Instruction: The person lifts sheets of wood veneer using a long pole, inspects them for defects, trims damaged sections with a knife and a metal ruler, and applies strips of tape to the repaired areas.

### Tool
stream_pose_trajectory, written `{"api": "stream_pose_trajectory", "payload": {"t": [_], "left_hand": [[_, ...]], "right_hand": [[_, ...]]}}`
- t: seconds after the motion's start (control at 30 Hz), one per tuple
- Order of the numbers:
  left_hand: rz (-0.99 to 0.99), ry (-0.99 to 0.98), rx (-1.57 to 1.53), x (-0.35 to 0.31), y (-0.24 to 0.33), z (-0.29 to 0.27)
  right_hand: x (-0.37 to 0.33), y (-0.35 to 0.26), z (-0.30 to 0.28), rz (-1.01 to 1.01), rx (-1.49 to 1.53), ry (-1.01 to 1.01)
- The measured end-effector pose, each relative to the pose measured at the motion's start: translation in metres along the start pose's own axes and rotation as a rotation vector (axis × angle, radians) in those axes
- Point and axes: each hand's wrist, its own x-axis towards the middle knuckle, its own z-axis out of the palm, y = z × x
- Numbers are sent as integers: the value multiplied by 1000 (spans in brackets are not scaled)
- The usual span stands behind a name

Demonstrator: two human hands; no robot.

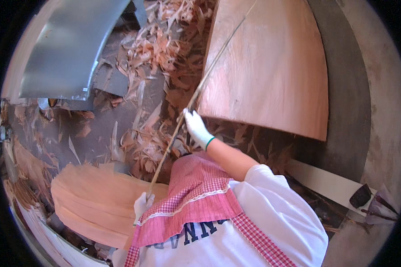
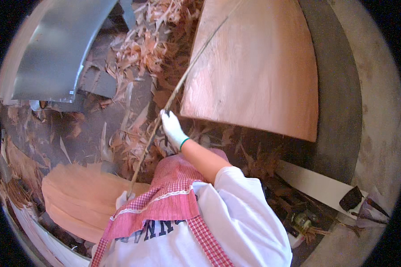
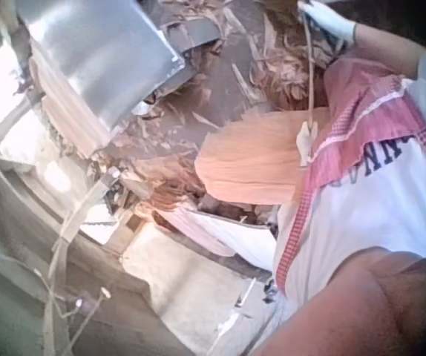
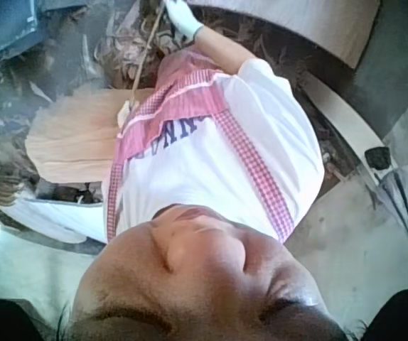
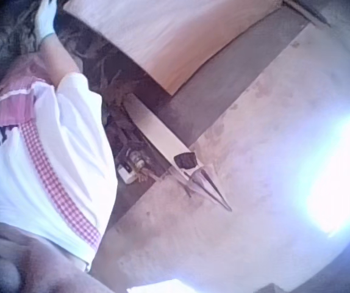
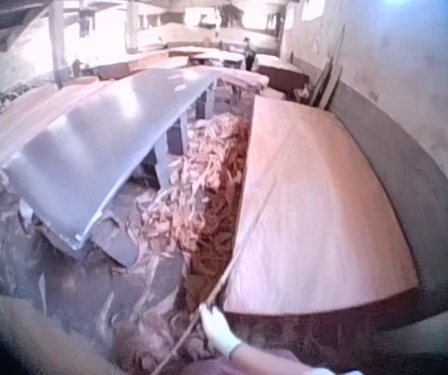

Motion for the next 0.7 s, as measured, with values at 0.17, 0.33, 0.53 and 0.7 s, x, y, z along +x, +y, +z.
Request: {"api": "stream_pose_trajectory", "payload": {"t": [0.17, 0.33, 0.53, 0.7], "left_hand": [[275, 89, 18, 63, 120, -18], [309, 91, 1, 142, 213, 24], [253, -19, -19, 191, 246, 91], [122, -82, 7, 206, 230, 116]], "right_hand": [[13, 63, -115, 165, -90, 283], [12, 137, -221, 383, 53, 580], [63, 166, -258, 459, 455, 900], [106, 178, -285, 584, 753, 845]]}}
